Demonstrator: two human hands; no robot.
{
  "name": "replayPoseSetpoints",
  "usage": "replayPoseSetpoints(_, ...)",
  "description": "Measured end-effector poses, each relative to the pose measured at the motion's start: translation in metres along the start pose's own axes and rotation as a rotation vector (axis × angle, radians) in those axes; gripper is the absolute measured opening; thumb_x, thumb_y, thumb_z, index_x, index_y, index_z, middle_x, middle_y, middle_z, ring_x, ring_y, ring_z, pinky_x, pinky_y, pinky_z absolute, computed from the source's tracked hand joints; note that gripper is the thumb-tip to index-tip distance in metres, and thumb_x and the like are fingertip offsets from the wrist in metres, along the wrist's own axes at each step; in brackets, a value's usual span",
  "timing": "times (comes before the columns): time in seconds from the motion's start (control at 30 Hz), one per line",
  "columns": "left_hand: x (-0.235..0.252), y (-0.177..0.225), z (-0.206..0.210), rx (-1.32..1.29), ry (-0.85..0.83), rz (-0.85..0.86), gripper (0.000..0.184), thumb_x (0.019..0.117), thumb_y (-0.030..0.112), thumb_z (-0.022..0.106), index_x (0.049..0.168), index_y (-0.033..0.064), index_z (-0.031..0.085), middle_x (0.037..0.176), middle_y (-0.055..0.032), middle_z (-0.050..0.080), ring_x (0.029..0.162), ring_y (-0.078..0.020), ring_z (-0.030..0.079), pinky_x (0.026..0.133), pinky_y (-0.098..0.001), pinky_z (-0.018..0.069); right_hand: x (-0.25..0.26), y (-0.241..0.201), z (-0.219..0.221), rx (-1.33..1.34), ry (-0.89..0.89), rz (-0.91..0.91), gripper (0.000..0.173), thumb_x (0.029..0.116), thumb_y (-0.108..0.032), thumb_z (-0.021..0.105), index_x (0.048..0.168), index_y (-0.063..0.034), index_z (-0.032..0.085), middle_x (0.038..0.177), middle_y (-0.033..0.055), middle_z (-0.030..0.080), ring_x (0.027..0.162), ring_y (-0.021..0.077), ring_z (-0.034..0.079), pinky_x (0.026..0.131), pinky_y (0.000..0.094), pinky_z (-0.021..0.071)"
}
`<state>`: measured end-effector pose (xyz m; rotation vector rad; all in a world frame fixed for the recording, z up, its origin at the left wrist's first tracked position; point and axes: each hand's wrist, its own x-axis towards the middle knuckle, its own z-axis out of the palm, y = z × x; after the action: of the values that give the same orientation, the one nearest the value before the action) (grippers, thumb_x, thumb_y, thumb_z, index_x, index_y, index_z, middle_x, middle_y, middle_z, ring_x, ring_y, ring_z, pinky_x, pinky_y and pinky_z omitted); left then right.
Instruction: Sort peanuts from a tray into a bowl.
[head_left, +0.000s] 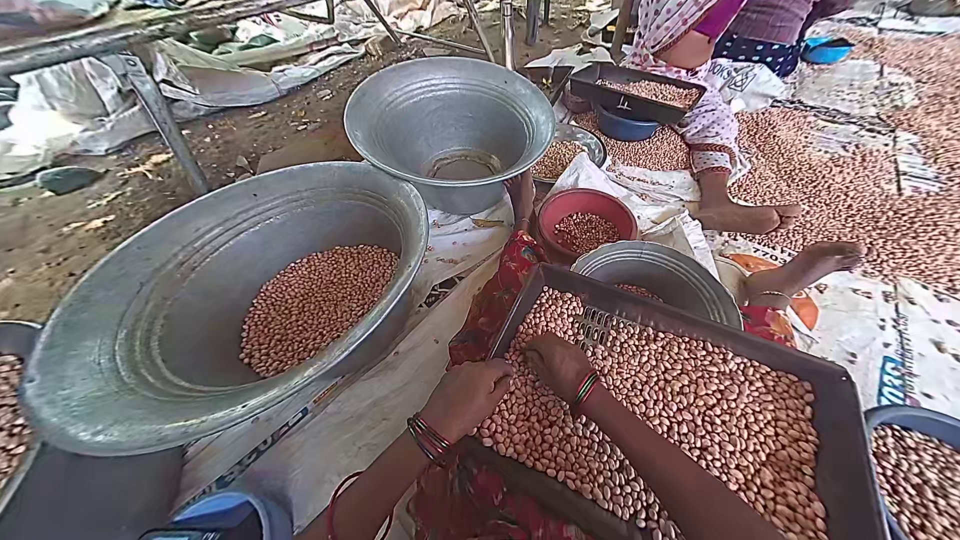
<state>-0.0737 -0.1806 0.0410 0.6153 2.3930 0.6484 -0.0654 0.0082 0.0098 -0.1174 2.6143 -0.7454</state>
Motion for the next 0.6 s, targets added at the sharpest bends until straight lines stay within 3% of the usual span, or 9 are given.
replayPoseSetpoints(0.07,0.000,0.000,0.008,-0.162,0.049,-0.002,0.030,0.1078,0.021,0.051,0.123,0.0009,0.068,0.100,-0.0150,0.071,0.088,-0.0262,0.067,0.084,-0.0444,0.0522,-0.011,0.005,-0.009,0.213,0.139,-0.021,0.031,0.1048,-0.008,0.048,0.125,0.0075,0.065,0.126,0.0259,0.066,0.115,0.0353,0.066,0.101,0.0484,0.0490)
replayPoseSetpoints(0.1,0.001,0.000,0.015,-0.381,0.084,-0.015,0.025,0.1078,0.019,0.050,0.115,0.0031,0.068,0.082,-0.0039,0.062,0.068,-0.0120,0.055,0.067,-0.0291,0.0462,-0.018,0.003,-0.016,0.282,0.183,-0.046,0.029,0.1039,-0.007,0.049,0.123,0.0078,0.066,0.121,0.0251,0.067,0.109,0.0332,0.067,0.097,0.0461,0.0498)
replayPoseSetpoints(0.13,0.003,0.003,0.024,-0.687,0.103,-0.042,0.022,0.1090,0.015,0.045,0.105,0.0054,0.064,0.066,0.0057,0.052,0.051,-0.0008,0.044,0.051,-0.0165,0.0383,-0.026,-0.001,-0.021,0.322,0.227,-0.106,0.028,0.1029,-0.006,0.051,0.120,0.0081,0.067,0.117,0.0246,0.068,0.103,0.0308,0.067,0.093,0.0430,0.0509)
replayPoseSetpoints(0.2,0.007,0.014,0.039,-1.326,0.046,-0.173,0.039,0.1141,0.021,0.028,0.092,0.0099,0.057,0.053,0.0086,0.047,0.038,0.0032,0.036,0.037,-0.0116,0.0299,-0.042,-0.013,-0.026,0.305,0.275,-0.303,0.028,0.1011,-0.008,0.056,0.119,0.0080,0.069,0.113,0.0246,0.071,0.097,0.0301,0.070,0.088,0.0408,0.0543)
replayPoseSetpoints(0.3,0.012,0.021,0.056,-1.814,0.057,-0.176,0.056,0.1126,0.038,0.018,0.075,0.0184,0.054,0.051,0.0071,0.049,0.036,0.0014,0.040,0.036,-0.0125,0.0321,-0.041,-0.019,-0.020,0.148,0.392,-0.475,0.032,0.1000,-0.015,0.059,0.120,0.0072,0.070,0.105,0.0232,0.073,0.094,0.0351,0.072,0.085,0.0466,0.0575)
replayPoseSetpoints(0.4,0.011,0.022,0.055,-1.964,0.185,-0.051,0.058,0.1120,0.035,0.016,0.073,0.0186,0.056,0.050,0.0077,0.053,0.035,0.0020,0.045,0.035,-0.0114,0.0361,-0.015,0.000,-0.011,0.081,0.467,-0.357,0.030,0.1010,-0.014,0.054,0.113,0.0063,0.074,0.107,0.0248,0.073,0.104,0.0399,0.071,0.094,0.0516,0.0535)
replayPoseSetpoints(0.43,0.010,0.022,0.052,-1.994,0.239,-0.028,0.058,0.1119,0.033,0.017,0.072,0.0178,0.056,0.050,0.0075,0.053,0.035,0.0021,0.045,0.034,-0.0112,0.0362,-0.006,0.006,-0.011,0.041,0.362,-0.280,0.033,0.1033,-0.019,0.053,0.118,0.0038,0.072,0.118,0.0249,0.071,0.116,0.0405,0.066,0.100,0.0544,0.0487)
replayPoseSetpoints(0.5,0.012,0.022,0.045,-1.986,0.342,0.001,0.057,0.1118,0.031,0.017,0.071,0.0181,0.055,0.051,0.0077,0.053,0.035,0.0025,0.044,0.033,-0.0106,0.0349,0.007,0.009,-0.003,-0.010,0.065,-0.153,0.044,0.1064,-0.034,0.052,0.136,-0.0039,0.064,0.146,0.0239,0.054,0.142,0.0416,0.045,0.115,0.0621,0.0307)
replayPoseSetpoints(0.6,0.018,0.019,0.034,-1.897,0.426,0.095,0.061,0.1124,0.030,0.016,0.063,0.0203,0.051,0.051,0.0082,0.052,0.035,0.0030,0.043,0.034,-0.0106,0.0346,-0.006,0.008,0.031,-0.044,-0.018,-0.229,0.046,0.1034,-0.040,0.056,0.132,-0.0057,0.067,0.145,0.0266,0.054,0.141,0.0452,0.044,0.113,0.0679,0.0279)
